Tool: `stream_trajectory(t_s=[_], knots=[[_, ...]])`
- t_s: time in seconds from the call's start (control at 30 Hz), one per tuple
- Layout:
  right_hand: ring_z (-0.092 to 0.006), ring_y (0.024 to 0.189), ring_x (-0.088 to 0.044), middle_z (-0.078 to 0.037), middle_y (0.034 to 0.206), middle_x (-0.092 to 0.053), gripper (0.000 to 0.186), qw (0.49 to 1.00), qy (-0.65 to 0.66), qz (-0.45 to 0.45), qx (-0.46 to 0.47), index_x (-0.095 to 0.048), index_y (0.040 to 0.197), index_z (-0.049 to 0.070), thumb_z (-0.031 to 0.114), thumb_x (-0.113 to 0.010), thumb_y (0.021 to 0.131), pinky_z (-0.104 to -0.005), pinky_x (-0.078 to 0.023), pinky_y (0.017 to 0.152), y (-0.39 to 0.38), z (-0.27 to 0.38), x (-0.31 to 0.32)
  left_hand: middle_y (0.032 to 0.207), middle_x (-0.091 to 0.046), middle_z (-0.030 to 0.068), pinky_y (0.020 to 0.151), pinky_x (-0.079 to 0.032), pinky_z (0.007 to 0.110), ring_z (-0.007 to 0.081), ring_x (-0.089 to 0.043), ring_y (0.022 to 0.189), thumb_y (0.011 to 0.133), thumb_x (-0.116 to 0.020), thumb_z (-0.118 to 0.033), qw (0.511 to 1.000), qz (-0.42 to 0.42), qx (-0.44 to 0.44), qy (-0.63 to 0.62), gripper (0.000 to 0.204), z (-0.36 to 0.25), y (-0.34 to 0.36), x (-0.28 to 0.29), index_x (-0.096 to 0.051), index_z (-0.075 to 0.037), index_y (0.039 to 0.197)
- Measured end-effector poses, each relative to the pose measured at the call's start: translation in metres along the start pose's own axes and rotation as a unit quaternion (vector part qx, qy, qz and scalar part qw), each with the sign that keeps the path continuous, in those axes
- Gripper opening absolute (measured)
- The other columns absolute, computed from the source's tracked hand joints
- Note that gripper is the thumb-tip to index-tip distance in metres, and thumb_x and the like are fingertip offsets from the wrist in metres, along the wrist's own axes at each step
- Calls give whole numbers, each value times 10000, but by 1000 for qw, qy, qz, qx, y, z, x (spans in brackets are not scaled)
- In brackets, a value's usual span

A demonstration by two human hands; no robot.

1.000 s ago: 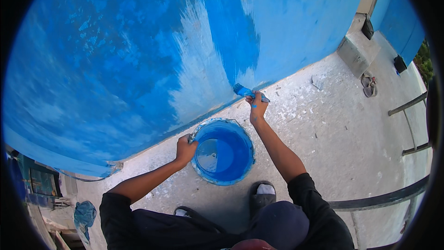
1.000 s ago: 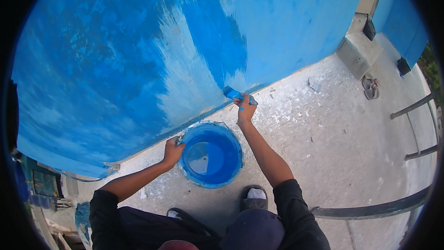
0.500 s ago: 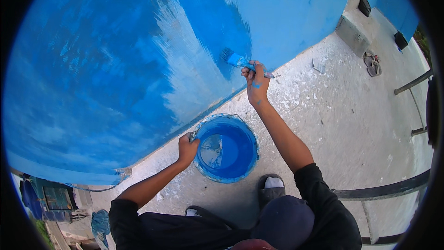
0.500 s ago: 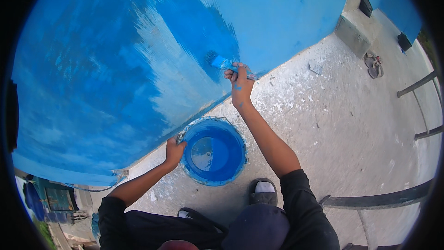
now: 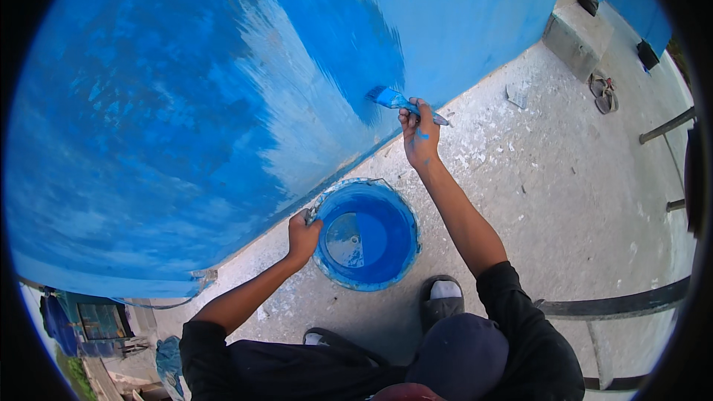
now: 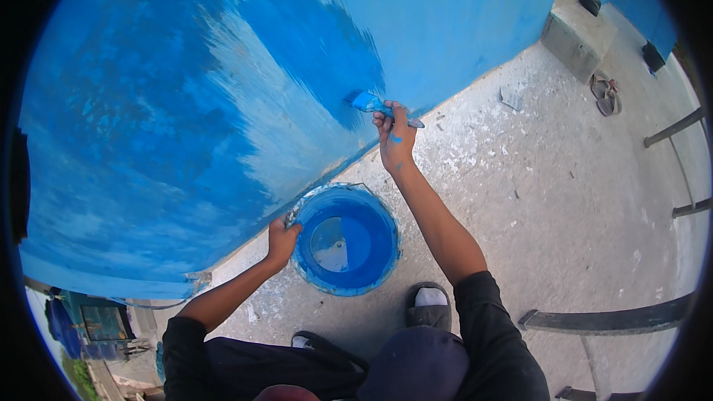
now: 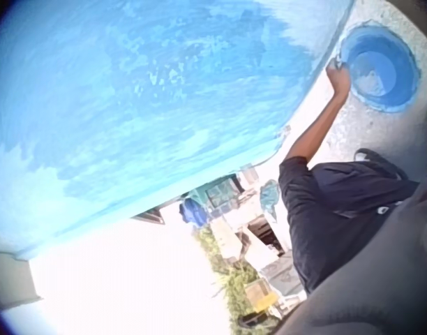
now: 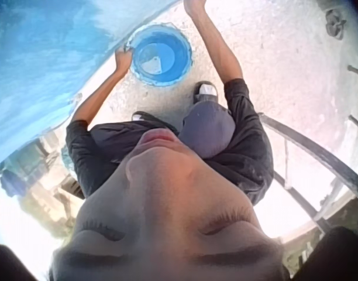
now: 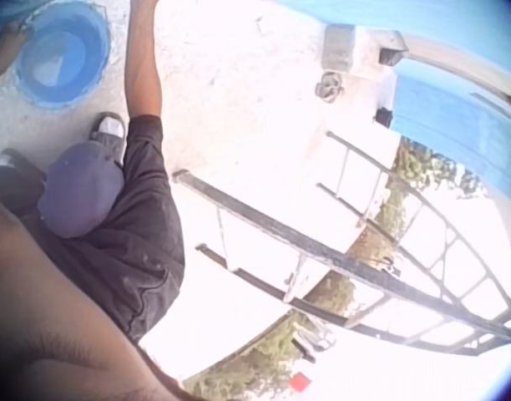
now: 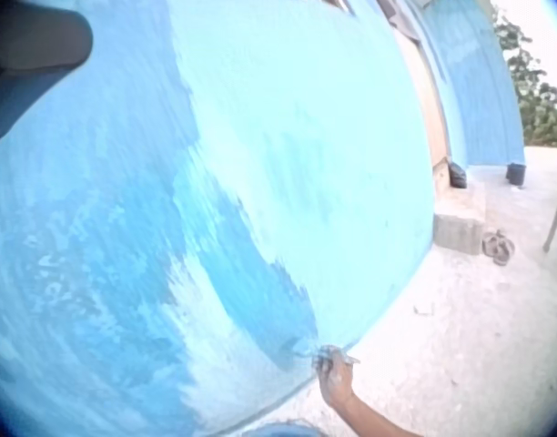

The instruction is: The person applies blue paint to a wall using a brush, dipping the brush into a bucket of paint between strokes.

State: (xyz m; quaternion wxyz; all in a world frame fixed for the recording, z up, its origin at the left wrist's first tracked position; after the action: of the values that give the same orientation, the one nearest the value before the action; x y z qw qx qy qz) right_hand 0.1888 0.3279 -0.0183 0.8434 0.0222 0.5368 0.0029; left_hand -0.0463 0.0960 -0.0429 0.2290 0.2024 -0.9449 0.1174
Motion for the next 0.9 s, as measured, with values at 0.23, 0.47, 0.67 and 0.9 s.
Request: stream_trajectory(t_s=[0.23,0.47,0.67,0.9], knots=[[-155,695,-588,-45,692,-520,256,999,-33,-21,10,-542,1024,-40,208,-539,962,-282,-512,676,9,4,23,603,-470,40,543,-352,346,121,-426,582,754,-580,-46,1000,0,-1,-26,95,-10,1,-4,-531,23,713],[-146,655,-623,-91,795,-613,205,951,-256,-167,-48,-580,975,-28,165,-520,945,-260,-531,606,-8,-37,101,625,-517,54,546,-368,334,116,-454,591,762,-573,-35,1000,2,-20,6,77,5,6,-1,-553,37,744],[-150,705,-609,-71,729,-577,209,996,-73,-46,-18,-565,1003,-31,168,-532,947,-260,-534,667,3,-5,20,642,-549,66,559,-390,336,125,-481,598,762,-580,-43,1000,-8,-3,-7,82,-4,-5,-1,-579,39,768],[-155,722,-576,-43,650,-479,251,994,88,-17,-66,-535,1053,-28,202,-553,953,-259,-527,690,17,19,7,636,-552,71,558,-391,341,132,-482,588,758,-581,-51,1000,-4,-11,-2,96,0,0,-1,-594,39,788]])
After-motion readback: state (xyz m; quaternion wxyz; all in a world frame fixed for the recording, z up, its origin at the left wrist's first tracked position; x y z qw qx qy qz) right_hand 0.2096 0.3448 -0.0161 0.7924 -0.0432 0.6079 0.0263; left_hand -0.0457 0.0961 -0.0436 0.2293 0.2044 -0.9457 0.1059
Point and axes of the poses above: each hand's wrist, its own y-axis towards the middle knuckle, its own x-axis out of the back of the hand, z = x × y, the point moved 1 cm from there along y, towards the middle knuckle
